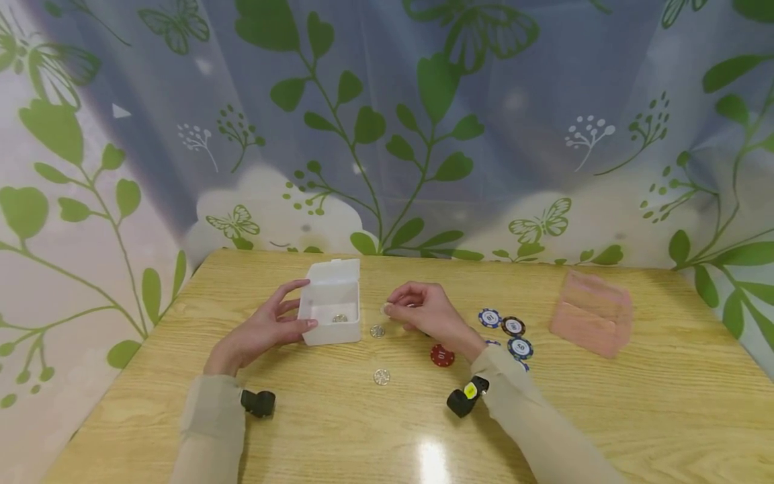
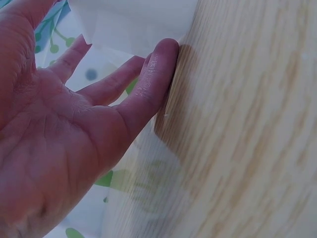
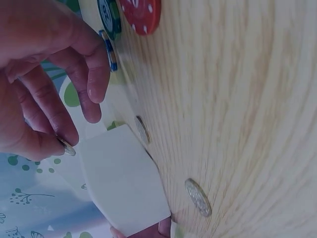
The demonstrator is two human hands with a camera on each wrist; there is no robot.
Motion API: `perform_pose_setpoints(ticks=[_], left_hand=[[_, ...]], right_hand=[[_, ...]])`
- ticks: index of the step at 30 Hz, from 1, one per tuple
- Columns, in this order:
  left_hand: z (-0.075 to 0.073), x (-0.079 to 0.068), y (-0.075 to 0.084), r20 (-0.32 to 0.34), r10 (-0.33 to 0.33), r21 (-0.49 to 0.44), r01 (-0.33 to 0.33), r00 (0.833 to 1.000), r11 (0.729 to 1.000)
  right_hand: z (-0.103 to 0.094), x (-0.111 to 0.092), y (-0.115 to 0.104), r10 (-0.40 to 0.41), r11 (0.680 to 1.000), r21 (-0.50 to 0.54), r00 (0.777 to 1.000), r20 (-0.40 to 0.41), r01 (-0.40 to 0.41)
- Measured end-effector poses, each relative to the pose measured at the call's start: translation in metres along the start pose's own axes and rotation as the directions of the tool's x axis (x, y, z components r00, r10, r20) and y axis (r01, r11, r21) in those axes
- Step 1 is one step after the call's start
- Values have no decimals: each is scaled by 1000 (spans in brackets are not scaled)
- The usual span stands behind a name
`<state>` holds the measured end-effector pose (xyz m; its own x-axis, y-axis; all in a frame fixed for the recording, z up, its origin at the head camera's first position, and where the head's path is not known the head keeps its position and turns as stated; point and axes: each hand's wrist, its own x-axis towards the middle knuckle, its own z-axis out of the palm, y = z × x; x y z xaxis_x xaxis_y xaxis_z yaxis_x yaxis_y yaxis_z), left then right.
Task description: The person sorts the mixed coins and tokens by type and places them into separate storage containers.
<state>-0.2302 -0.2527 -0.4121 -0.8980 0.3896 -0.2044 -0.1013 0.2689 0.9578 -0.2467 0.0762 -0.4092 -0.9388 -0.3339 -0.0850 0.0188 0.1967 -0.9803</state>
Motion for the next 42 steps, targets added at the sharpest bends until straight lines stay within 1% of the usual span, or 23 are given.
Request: perform_pose_setpoints(ticks=[6,20,27,33,42], left_hand=[[-1,1,0,8,-2,-8,2,1000,1000],[-2,2,-1,5,-5,12,5,1000,1000],[-2,2,-2,2,-10,-5,10,1000,1000],[-2,0,-3,4,-12,-15,12,1000,1000],[-1,1,-1,6,-6,-20,6,1000,1000]], right_hand=[[7,4,-1,13,999,37,1000,-22,-12],[26,9,-6,2,995,97,998,-56,3],[33,11,-9,0,989,148,999,-53,8],[40,12,-8,9,980,200,999,-33,-2],[44,13,-12,28,976,218,999,-46,-17]])
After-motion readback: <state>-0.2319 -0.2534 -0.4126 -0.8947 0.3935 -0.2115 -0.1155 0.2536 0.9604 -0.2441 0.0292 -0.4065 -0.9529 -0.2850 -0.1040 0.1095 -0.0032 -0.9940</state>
